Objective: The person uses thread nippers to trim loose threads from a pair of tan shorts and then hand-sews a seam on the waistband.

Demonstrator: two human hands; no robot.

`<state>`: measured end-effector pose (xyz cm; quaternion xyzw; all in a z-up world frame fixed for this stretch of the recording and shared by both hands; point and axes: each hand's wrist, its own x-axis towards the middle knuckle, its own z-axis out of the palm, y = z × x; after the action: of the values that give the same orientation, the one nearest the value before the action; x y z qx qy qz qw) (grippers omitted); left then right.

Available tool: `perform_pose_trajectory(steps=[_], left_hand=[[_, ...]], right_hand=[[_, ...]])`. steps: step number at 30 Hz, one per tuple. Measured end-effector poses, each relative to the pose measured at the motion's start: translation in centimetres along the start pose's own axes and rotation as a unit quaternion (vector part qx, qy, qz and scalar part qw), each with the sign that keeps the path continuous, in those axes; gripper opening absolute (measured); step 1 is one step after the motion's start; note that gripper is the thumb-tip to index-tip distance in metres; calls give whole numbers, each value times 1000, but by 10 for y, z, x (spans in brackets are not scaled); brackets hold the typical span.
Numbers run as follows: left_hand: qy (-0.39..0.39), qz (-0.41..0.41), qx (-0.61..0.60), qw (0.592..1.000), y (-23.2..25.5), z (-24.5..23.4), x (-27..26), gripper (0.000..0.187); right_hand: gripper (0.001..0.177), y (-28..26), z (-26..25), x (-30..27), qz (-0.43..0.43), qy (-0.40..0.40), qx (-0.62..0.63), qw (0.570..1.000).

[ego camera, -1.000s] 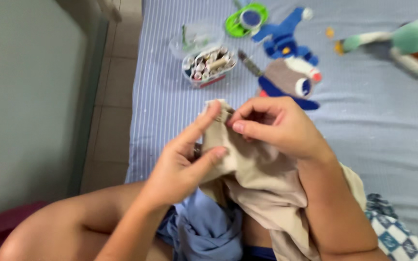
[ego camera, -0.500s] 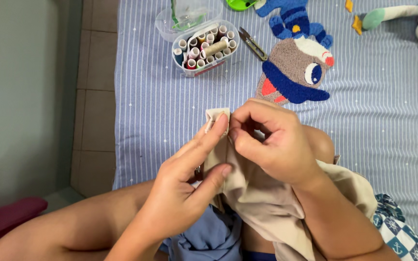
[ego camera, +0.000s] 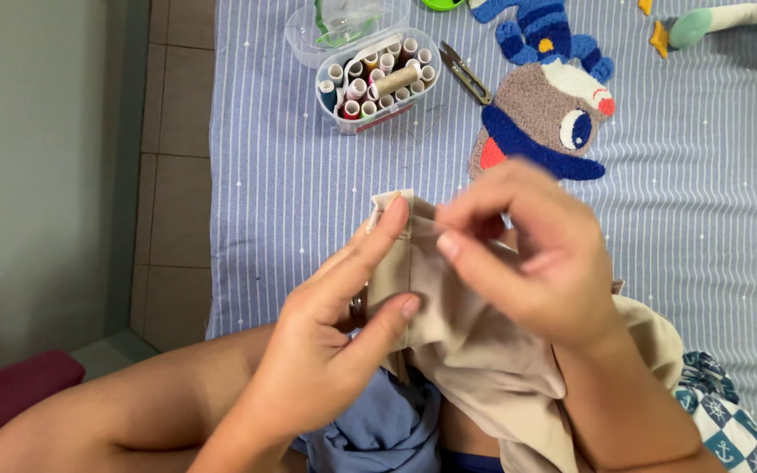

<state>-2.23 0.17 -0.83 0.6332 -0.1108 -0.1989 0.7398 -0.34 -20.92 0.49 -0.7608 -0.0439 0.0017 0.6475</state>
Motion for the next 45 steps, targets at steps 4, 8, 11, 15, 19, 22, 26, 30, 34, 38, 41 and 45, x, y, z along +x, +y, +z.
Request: perform_pose_trajectory(steps=[4,8,11,15,19,22,26,30,34,38,41,45], left_hand=[[16,59,127,990,3,6,0,64],[16,43,149,988,5,7,0,64],[23,-11,43,999,2,6,2,63],[19,66,69,995,-5,-1,4,65],[21,-1,-38,999,-10,-5,5,63],[37,-16,-9,999,-10,-12,4,59],[99,58,181,977,-5,-9,1,43],[111,93,183,972,-5,-8,3,33],[94,9,95,991,-9,-3,6,37],[73,-26,47,996,-8,-4,12,41],[73,-52,42,995,-9,-4,13,43],[78,-71,10,994,-10,-5,14,43]], right_hand=[[14,-2,8,-7,2,-62,-154,986],[11,13,7,-4,42,-83,-65,994],[7,23,-2,-2,-2,-86,-15,996],[19,35,-29,29,34,125,126,984],[11,20,-57,42,-55,165,-30,984],[26,17,-91,73,19,136,-360,923],[15,90,-103,143,30,5,-321,947],[15,198,-59,170,58,-84,-413,905],[11,231,-35,169,50,-18,-480,875],[12,253,-25,174,41,-55,-533,843],[14,263,-24,178,40,-74,-574,814],[18,254,-27,176,60,-83,-608,787]])
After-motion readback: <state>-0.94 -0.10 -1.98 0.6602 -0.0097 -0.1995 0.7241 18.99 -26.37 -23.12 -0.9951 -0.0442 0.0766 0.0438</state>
